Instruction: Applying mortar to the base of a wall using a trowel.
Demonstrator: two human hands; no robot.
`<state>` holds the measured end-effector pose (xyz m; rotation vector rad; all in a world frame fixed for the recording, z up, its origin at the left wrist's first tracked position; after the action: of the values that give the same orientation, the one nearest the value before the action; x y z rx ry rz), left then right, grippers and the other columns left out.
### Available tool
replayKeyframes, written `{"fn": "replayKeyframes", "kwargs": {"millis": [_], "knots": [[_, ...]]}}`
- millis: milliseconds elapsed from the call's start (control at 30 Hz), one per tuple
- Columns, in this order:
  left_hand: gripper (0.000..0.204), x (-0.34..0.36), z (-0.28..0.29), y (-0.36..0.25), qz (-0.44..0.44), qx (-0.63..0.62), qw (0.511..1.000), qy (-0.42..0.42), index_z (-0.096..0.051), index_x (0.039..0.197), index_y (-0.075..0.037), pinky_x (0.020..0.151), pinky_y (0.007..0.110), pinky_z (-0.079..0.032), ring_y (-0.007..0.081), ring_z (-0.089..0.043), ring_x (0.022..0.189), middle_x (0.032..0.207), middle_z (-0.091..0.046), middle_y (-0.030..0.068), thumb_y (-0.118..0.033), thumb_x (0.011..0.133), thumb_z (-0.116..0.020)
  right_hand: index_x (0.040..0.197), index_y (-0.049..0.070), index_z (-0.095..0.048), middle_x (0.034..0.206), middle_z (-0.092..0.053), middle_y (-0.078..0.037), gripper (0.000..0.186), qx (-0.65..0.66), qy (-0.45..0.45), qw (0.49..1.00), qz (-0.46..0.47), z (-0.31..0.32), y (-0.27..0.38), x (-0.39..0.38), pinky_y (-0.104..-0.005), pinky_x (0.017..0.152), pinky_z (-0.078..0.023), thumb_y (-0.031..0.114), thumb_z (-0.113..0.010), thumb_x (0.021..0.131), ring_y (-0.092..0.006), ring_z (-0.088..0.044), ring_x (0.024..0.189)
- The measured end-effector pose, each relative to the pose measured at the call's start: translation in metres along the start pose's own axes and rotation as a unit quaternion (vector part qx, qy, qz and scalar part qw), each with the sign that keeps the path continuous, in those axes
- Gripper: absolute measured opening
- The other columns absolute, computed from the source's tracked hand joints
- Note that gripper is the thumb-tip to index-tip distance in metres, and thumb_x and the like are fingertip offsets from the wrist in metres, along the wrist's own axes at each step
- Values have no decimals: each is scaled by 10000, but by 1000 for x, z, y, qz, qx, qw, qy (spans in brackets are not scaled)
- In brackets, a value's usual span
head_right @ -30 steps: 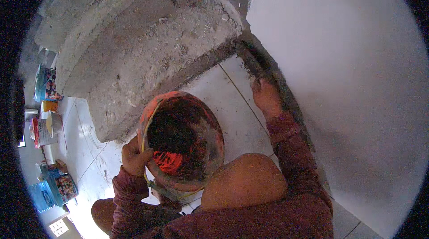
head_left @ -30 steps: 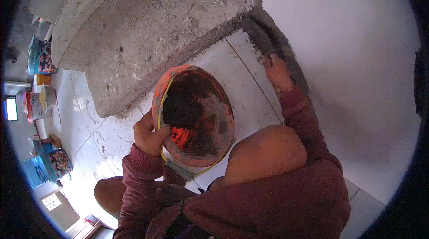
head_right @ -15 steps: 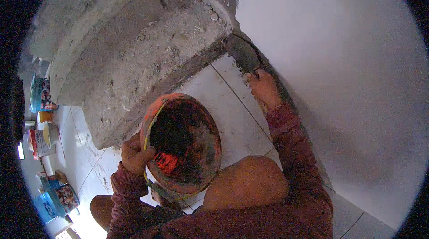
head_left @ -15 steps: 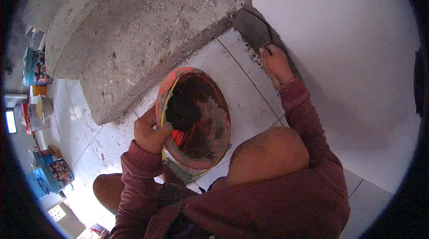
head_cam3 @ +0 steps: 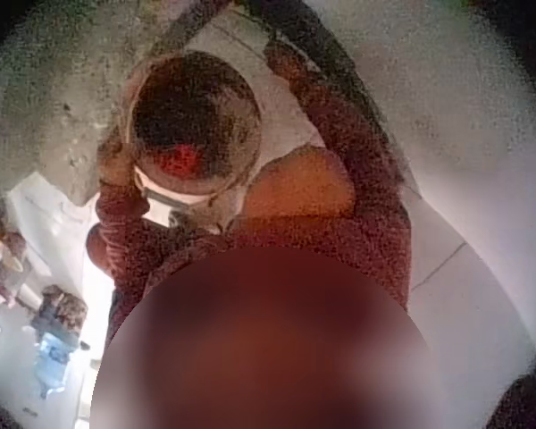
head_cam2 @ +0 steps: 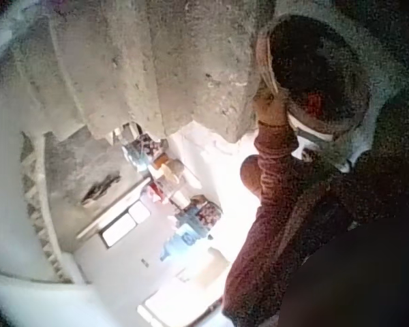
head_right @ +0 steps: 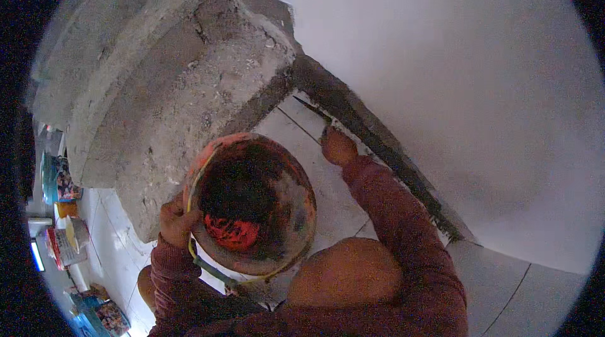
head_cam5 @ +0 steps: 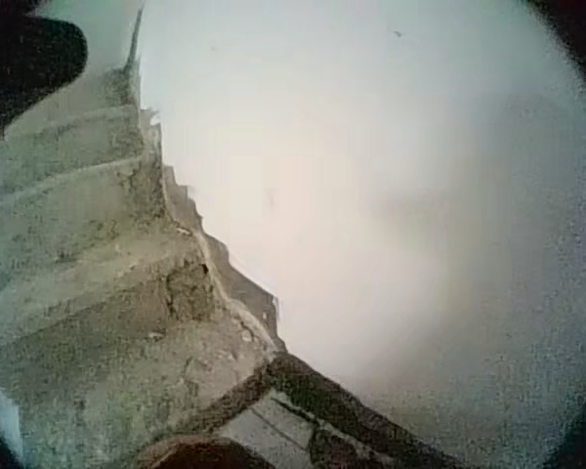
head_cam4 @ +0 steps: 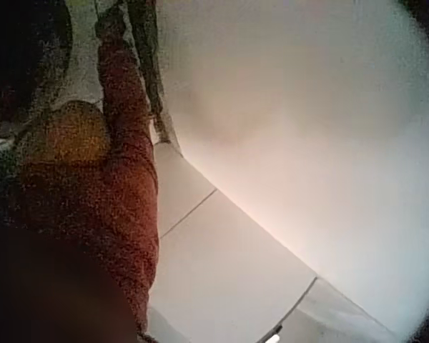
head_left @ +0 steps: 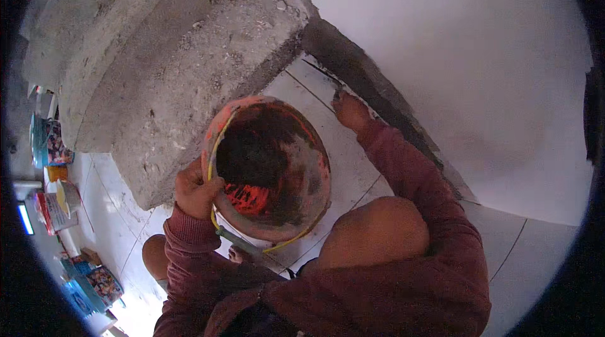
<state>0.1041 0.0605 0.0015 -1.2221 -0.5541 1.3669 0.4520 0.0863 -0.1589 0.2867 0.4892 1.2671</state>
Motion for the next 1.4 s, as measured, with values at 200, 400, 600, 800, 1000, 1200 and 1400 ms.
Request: {"fn": "replayKeyframes", "kwargs": {"millis": [200, 400, 600, 800, 1000, 1200, 1400], "knots": [[239, 12, -10, -18, -26, -35, 999, -3, -573, 802, 28, 634, 247, -420, 118, -511, 667, 738, -566, 46, -42, 576, -531, 938, -55, -485, 868, -534, -266, 424, -16, 63, 997, -31, -13, 0, 26, -435, 738, -415, 333, -469, 768, -380, -520, 847], [248, 17, -10, -11, -40, -17, 999, 9, -572, 802, 21, 643, 256, -419, 128, -512, 666, 720, -561, 41, -73, 576, -541, 974, -49, -493, 893, -528, -269, 422, -33, 5, 999, 12, -10, -14, 56, -429, 747, -411, 324, -462, 778, -371, -520, 854], [272, 16, -9, -16, -63, 74, 995, 13, -577, 828, -2, 594, 267, -424, 125, -507, 618, 668, -552, 56, -113, 581, -546, 945, -24, -503, 858, -534, -247, 330, 130, -123, 984, -10, 66, 5, -12, -439, 706, -405, 264, -460, 789, -376, -527, 801], [264, 27, -11, -20, -24, 6, 999, 20, -582, 830, -8, 525, 262, -408, 107, -492, 585, 642, -540, 24, -114, 590, -559, 918, -13, -507, 814, -538, -234, 274, -9, 13, 1000, -2, 4, -29, -20, -427, 681, -412, 223, -445, 794, -365, -534, 732], [260, 47, 3, 4, -13, -53, 998, 20, -579, 835, 18, 589, 256, -412, 114, -489, 639, 692, -539, 10, -104, 606, -553, 920, -36, -500, 841, -515, -242, 300, 20, -77, 997, -25, 34, -54, -18, -386, 598, -426, 230, -489, 782, -323, -523, 651], [315, 42, -8, -3, -41, -82, 995, 47, -551, 934, 28, 740, 263, -399, 129, -493, 800, 852, -556, 51, -42, 629, -525, 909, 10, -504, 693, -510, -126, 267, 202, -5, 979, 6, 126, 25, -101, -336, 551, -419, 248, -504, 788, -182, -508, 610], [344, 29, -44, -31, -93, -110, 984, 101, -535, 974, 41, 788, 266, -379, 150, -487, 886, 965, -540, 77, -24, 639, -499, 933, 20, -486, 765, -540, -201, 255, -21, 269, 950, 155, 51, 101, -131, -431, 652, -411, 230, -456, 792, -380, -516, 745]]}}
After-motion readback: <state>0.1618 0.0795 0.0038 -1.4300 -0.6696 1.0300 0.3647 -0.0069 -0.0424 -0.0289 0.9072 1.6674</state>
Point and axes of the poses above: each hand's wrist, its own x-axis towards the middle knuckle, its own z-axis out of the back of the hand, y = z × x, the point moved 8 cm from there along x, towards the middle knuckle
